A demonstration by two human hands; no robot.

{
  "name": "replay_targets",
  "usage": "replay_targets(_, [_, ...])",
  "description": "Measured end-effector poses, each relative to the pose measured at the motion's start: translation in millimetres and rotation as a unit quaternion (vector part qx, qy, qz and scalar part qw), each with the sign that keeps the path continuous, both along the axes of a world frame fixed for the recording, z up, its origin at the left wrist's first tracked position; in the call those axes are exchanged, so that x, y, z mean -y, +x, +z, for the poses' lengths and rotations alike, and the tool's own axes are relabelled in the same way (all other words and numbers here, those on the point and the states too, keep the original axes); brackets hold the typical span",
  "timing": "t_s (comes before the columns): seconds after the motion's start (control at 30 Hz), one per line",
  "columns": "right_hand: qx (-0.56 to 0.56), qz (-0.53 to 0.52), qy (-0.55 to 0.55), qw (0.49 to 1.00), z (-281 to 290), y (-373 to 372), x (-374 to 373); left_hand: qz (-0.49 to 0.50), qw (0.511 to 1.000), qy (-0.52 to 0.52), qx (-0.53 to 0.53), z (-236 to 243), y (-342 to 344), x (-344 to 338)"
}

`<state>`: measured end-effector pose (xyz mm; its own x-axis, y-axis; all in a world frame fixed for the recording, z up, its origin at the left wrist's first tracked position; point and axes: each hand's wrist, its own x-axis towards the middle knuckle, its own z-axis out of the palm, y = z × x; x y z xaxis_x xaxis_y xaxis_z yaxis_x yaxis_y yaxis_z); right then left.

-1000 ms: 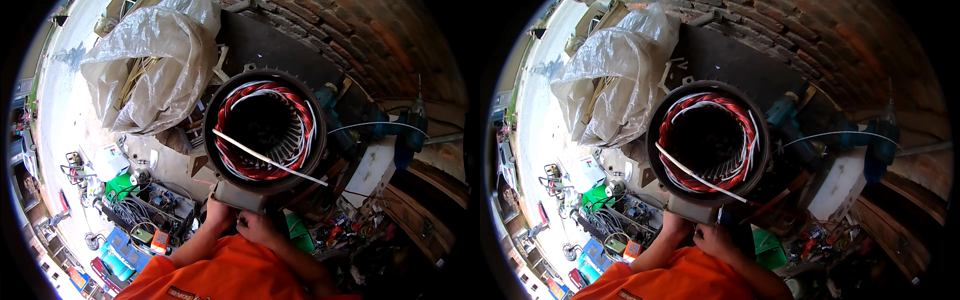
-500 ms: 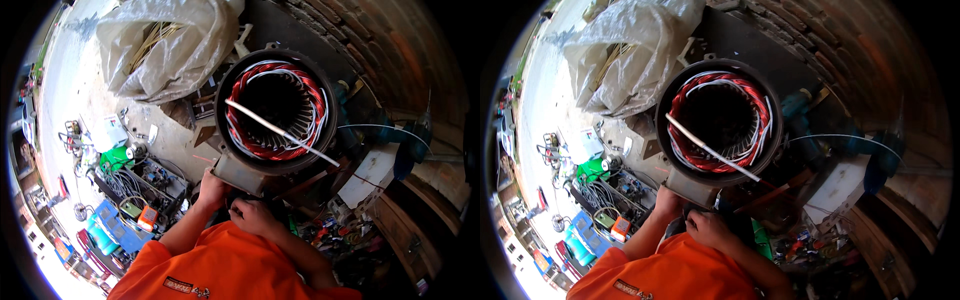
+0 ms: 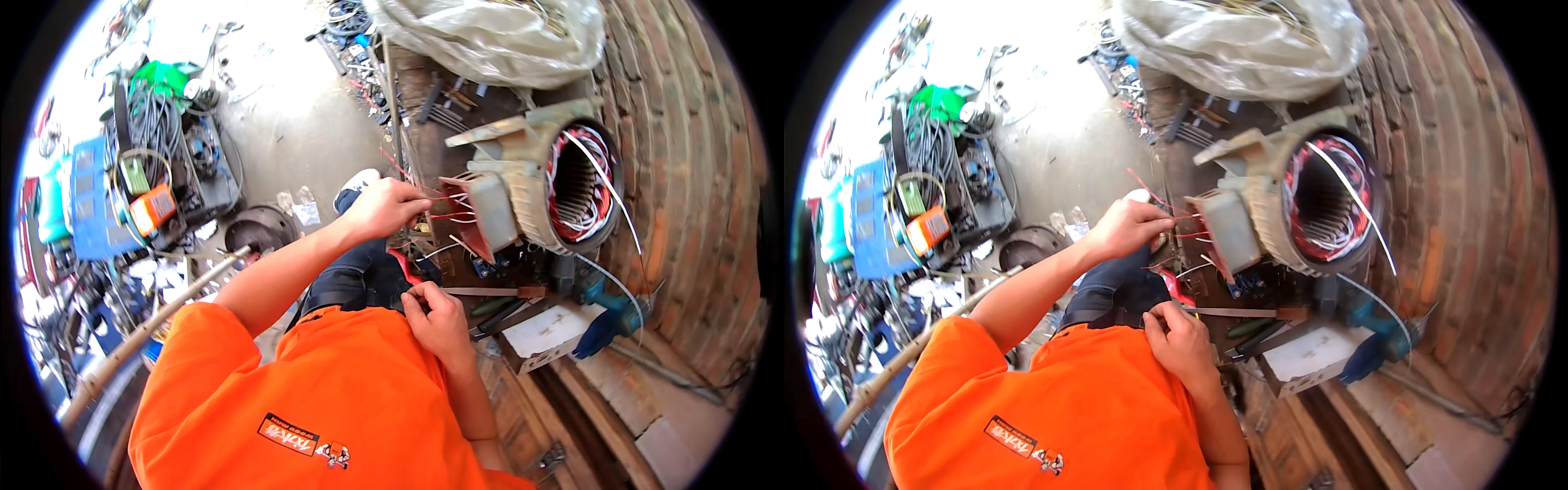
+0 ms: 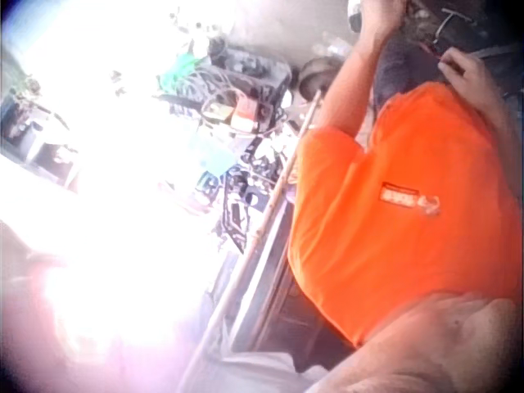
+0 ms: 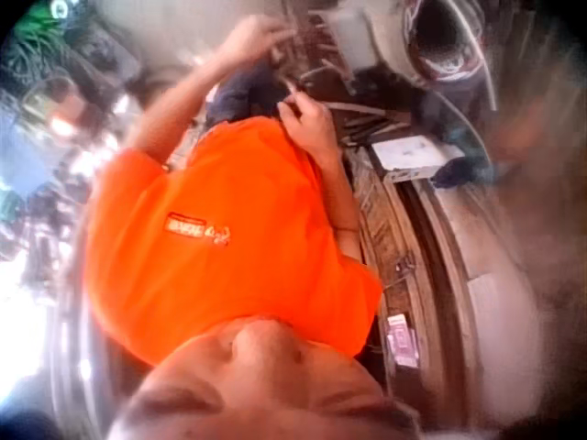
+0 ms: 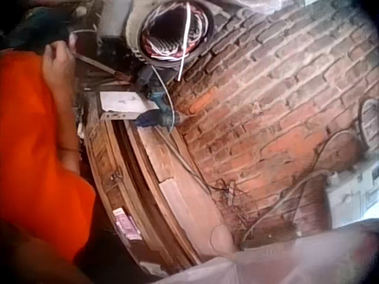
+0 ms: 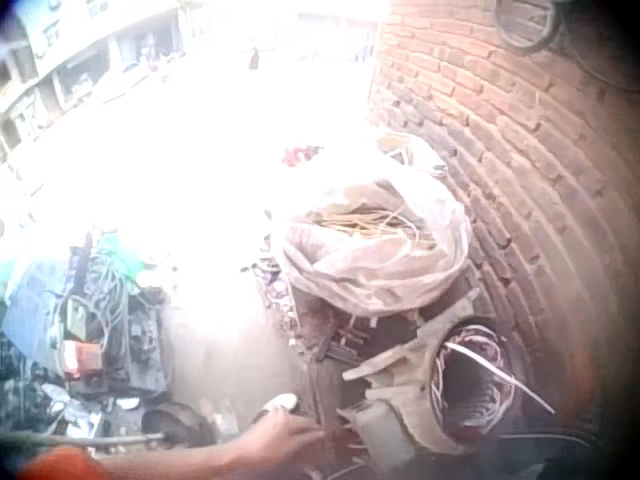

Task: The person works on a motor stator, stripping and twisting red and white wires by hand. They then use a hammer to tap a metal component into place on the stator assembly. The person continues to adjust the wires and the metal part, occasionally using the hammer to secure the assembly.

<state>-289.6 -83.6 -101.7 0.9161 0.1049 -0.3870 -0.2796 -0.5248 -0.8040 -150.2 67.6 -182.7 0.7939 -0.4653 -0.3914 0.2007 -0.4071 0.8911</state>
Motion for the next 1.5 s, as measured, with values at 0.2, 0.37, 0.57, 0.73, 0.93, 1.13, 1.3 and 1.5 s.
replay_targets(0.2, [0.012, 0.067, -0.049, 0.996, -1.3, -11.5, -14.8, 0.051, 0.928, 0.125, 0.346, 2.7, -15.1, 5.3])
replay_targets(0.37, [0.017, 0.078, -0.068, 0.994, 6.9, -10.6, -23.7, 0.013, 0.916, 0.151, 0.371, -3.9, -16.7, 30.5])
replay_targets(0.57, [0.052, 0.033, -0.077, 0.995, 11.6, -12.2, -24.0, -0.002, 0.982, 0.114, 0.148, 16.2, -12.8, 49.5])
replay_targets(0.73, [0.110, 0.041, -0.062, 0.991, 37.0, -7.4, -11.0, 0.034, 0.976, 0.072, 0.202, 13.2, -16.0, 60.4])
replay_targets(0.93, [0.412, -0.180, -0.176, 0.876, 142.8, 19.0, 59.5, -0.039, 0.973, 0.076, 0.213, 8.3, -12.0, 24.3])
replay_targets(1.13, [0.373, -0.161, -0.496, 0.768, 168.7, 44.8, 140.0, -0.159, 0.929, 0.200, 0.269, 72.3, 10.8, 6.3])
replay_targets(1.3, [0.296, -0.268, -0.325, 0.857, 139.2, 23.6, 152.0, -0.176, 0.924, 0.078, 0.329, 167.5, 71.7, 34.7])
replay_targets(1.5, [0.319, -0.277, -0.149, 0.894, 135.7, 36.9, 92.5, -0.400, 0.770, -0.201, 0.454, 223.6, 99.5, 103.1])
